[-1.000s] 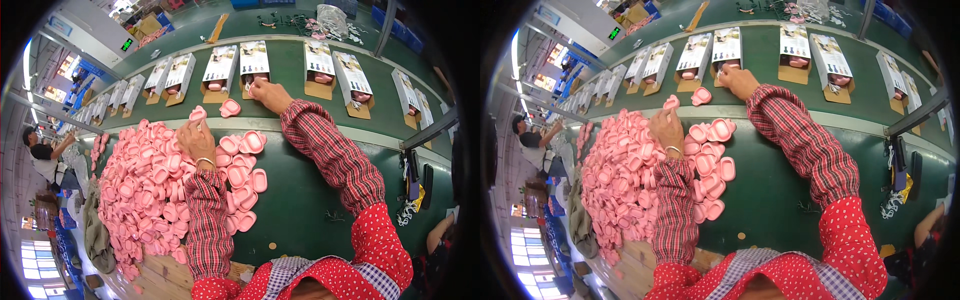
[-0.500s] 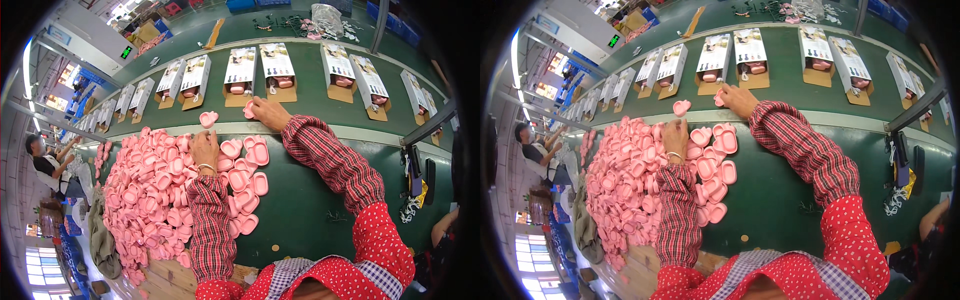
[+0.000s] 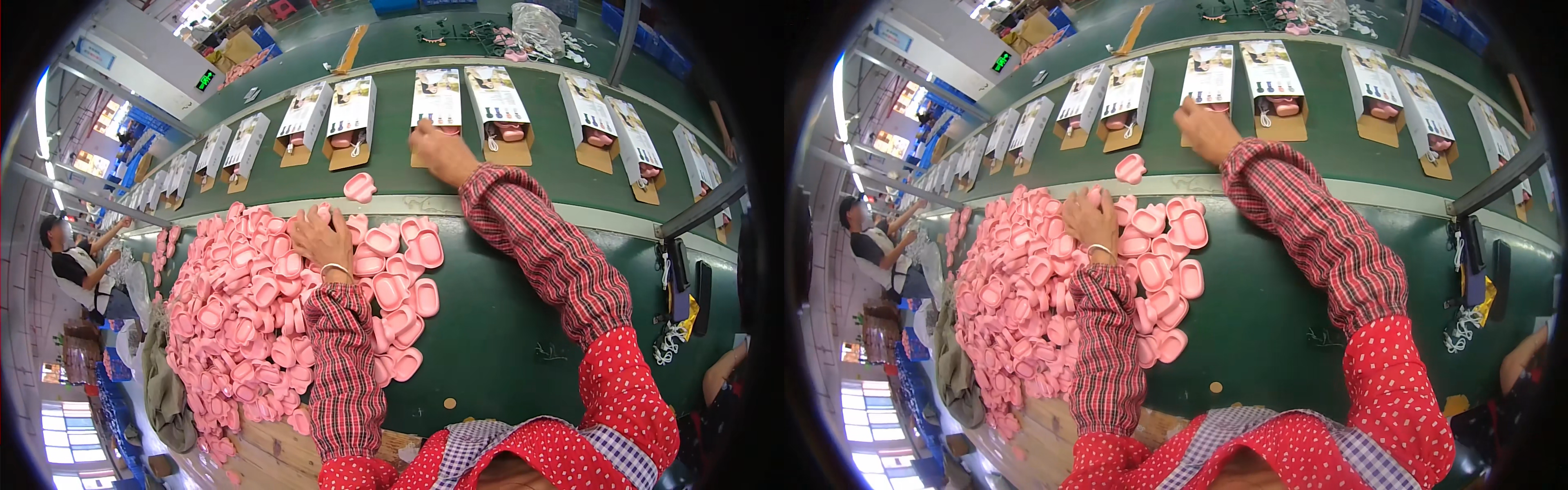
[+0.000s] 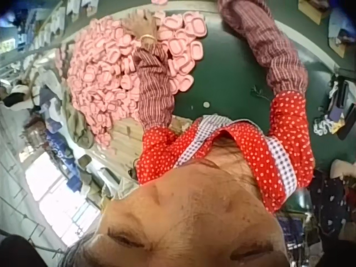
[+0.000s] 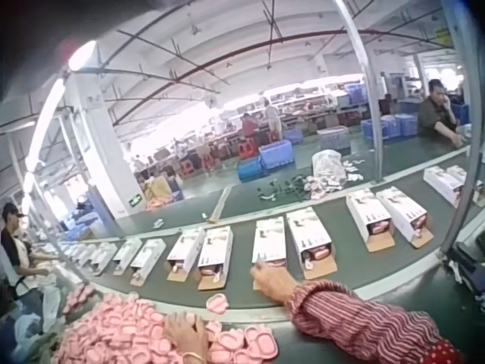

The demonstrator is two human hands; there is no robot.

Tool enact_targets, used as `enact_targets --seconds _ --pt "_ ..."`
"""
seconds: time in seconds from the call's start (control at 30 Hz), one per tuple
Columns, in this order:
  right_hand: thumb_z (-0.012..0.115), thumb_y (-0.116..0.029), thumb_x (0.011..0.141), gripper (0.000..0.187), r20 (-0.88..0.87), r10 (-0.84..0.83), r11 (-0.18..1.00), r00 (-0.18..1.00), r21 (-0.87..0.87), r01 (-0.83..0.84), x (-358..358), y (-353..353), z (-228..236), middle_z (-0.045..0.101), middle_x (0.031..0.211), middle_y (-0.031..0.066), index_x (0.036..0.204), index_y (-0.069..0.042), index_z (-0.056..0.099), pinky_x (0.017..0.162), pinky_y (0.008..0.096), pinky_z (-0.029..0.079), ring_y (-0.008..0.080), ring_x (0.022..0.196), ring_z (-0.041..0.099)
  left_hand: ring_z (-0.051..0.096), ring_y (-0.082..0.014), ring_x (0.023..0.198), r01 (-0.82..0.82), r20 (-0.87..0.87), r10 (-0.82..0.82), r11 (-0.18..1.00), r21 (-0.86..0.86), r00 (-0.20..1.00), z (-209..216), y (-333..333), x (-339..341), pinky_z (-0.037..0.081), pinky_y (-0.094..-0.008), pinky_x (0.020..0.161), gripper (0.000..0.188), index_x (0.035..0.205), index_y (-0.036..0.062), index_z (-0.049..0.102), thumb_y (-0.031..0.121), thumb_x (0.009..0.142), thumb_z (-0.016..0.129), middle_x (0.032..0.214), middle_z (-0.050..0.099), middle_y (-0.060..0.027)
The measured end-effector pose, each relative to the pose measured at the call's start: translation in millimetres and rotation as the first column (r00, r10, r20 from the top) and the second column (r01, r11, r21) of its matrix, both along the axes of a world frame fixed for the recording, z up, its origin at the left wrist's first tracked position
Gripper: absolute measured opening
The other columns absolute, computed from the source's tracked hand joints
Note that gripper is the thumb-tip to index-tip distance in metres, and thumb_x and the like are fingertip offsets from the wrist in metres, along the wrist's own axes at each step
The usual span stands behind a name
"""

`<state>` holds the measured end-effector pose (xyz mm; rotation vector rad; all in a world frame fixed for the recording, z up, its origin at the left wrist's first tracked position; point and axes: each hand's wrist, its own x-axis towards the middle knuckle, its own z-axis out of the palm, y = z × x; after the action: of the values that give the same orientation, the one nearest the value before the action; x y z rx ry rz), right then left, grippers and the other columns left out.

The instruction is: The person assembles pink silicone parts by hand and packs them into open packaging boxes on the conveyor belt.

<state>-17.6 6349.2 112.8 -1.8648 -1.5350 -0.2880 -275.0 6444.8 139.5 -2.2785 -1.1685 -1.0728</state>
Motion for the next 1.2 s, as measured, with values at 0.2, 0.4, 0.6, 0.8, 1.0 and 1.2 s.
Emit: enact_targets --seconds 0.2,0.4,0.6,0.8,1.0,1.2 --pt "0.062 -0.013 0.084 0.032 -0.003 0.306 0.951 0.952 -0.052 -0.306 -59.0 26.9 -2.8 0.052 0.113 0.0146 0.114 -0.006 0.053 0.07 0.0423 0.055 0.0324 0.093 0.064 0.061 -0.0323 0.096 0.293 -0.015 -0.325 0.871 -0.395 0.946 2.6 2.5 7.6 0.044 -0.0418 0.089 0.03 0.102 0.0061 0.067 0.032 0.086 0.067 0.099 0.068 -0.0124" --pt "0.06 -0.015 0.085 0.014 -0.109 0.139 0.97 0.984 -0.185 -0.158 -60.6 31.5 0.7 0.064 0.096 0.0117 0.09 -0.004 0.067 0.069 0.0401 0.055 0.0281 0.089 0.067 0.065 -0.0325 0.086 0.438 0.044 -0.451 0.835 -0.334 0.892 1.7 5.2 2.8 0.051 -0.038 0.077 0.031 0.103 0.0006 0.068 0.027 0.086 0.07 0.097 0.068 -0.0179" --pt "0.06 -0.029 0.091 0.031 -0.165 0.014 0.997 0.986 -0.069 -0.025 -24.7 20.4 -3.5 0.055 0.102 0.018 0.092 0.002 0.061 0.07 0.0441 0.054 0.0355 0.087 0.065 0.065 -0.0338 0.093 0.475 0.047 -0.489 0.813 -0.338 0.871 -0.2 8.7 7.3 0.051 -0.0385 0.082 0.03 0.104 -0.0006 0.066 0.023 0.086 0.069 0.101 0.068 -0.0187" --pt "0.064 -0.045 0.086 0.053 -0.292 0.127 0.95 0.948 -0.24 -0.201 -11.3 18.1 13.4 0.062 0.098 0.0234 0.075 0.007 0.064 0.069 0.047 0.05 0.0382 0.082 0.063 0.064 -0.0353 0.097 0.462 0.016 -0.488 0.816 -0.347 0.873 -0.1 9.2 4.8 0.051 -0.0395 0.086 0.028 0.103 -0.0002 0.065 0.02 0.084 0.07 0.107 0.067 -0.0192" --pt "0.067 -0.039 0.081 0.042 -0.419 0.102 0.983 0.902 -0.098 -0.157 14.0 3.2 17.0 0.064 0.078 0.0244 0.072 0.002 0.065 0.069 0.0461 0.051 0.0399 0.077 0.065 0.064 -0.0356 0.098 0.469 -0.006 -0.5 0.818 -0.333 0.866 0.6 9.1 8.3 0.05 -0.0396 0.087 0.027 0.103 0.0008 0.065 0.019 0.084 0.069 0.109 0.067 -0.0194" --pt "0.068 -0.027 0.082 0.03 -0.335 0.159 0.987 0.929 0.044 -0.153 17.2 -6.4 -8.6 0.064 0.092 0.0177 0.099 -0.002 0.066 0.074 0.0435 0.052 0.035 0.087 0.064 0.063 -0.0353 0.101 0.446 -0.04 -0.486 0.83 -0.336 0.873 -2.8 15.4 6.4 0.049 -0.0398 0.09 0.027 0.104 0.0016 0.066 0.019 0.084 0.069 0.112 0.066 -0.0197"
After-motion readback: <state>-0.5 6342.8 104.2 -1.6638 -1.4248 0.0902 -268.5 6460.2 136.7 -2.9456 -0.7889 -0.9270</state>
